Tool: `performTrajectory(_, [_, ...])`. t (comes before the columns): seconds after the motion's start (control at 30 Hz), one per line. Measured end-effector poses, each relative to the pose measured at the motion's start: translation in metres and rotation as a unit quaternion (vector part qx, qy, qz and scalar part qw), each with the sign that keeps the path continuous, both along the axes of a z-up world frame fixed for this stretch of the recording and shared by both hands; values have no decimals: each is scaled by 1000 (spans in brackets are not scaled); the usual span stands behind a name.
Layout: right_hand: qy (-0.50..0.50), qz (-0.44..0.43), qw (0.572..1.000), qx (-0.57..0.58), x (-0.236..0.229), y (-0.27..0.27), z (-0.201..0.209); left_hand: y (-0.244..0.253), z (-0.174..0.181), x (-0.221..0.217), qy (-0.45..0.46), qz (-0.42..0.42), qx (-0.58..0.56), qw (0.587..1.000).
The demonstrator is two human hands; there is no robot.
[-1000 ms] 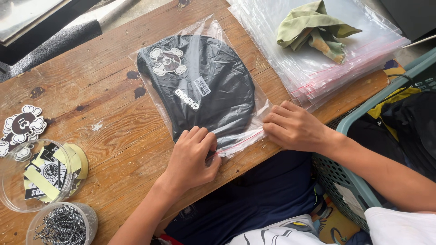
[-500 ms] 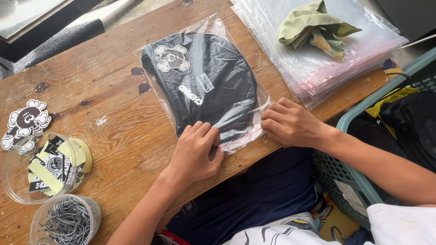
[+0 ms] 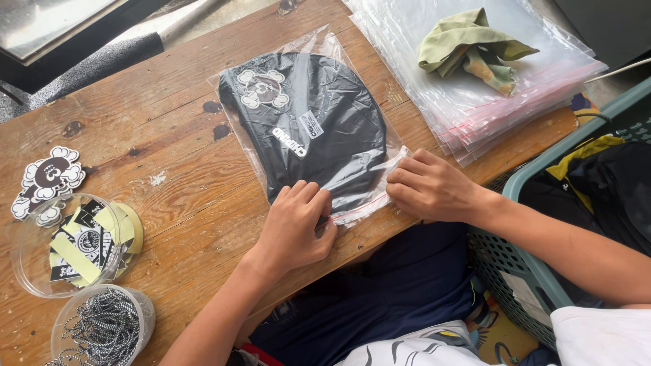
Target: The person attaches a chain to a sticker and places it on a black cap. They wipe a plastic bag with a cloth, place the cap inside, and seal it. The person then retrieves another cap from a basket and wipes it with the cloth.
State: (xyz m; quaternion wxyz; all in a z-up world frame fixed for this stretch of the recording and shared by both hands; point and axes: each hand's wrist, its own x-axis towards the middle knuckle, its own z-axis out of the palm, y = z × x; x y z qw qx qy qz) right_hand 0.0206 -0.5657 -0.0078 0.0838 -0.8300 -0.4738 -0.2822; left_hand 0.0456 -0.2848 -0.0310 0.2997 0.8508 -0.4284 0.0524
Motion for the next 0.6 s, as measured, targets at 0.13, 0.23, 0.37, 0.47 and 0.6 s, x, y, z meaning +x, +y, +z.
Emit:
performTrajectory(0.13, [1, -16, 1000, 1, 1, 3, -2, 0, 2, -1, -1, 2, 4, 1000])
performTrajectory(0.23, [-1, -6, 1000, -7, 1, 4, -2, 0, 2, -1, -4, 1, 0, 1000])
performTrajectory(0.37, [-6, 15, 1000, -12, 1, 3, -3, 0, 1, -2, -9, 2, -3, 1000])
performTrajectory(0.47, [-11, 5, 1000, -13, 0, 7, -2, -1, 0, -2, -5, 4, -7, 1000])
performTrajectory(0.6, [-21, -20, 999, -16, 0, 13, -3, 0, 2, -2, -14, 4, -4, 1000])
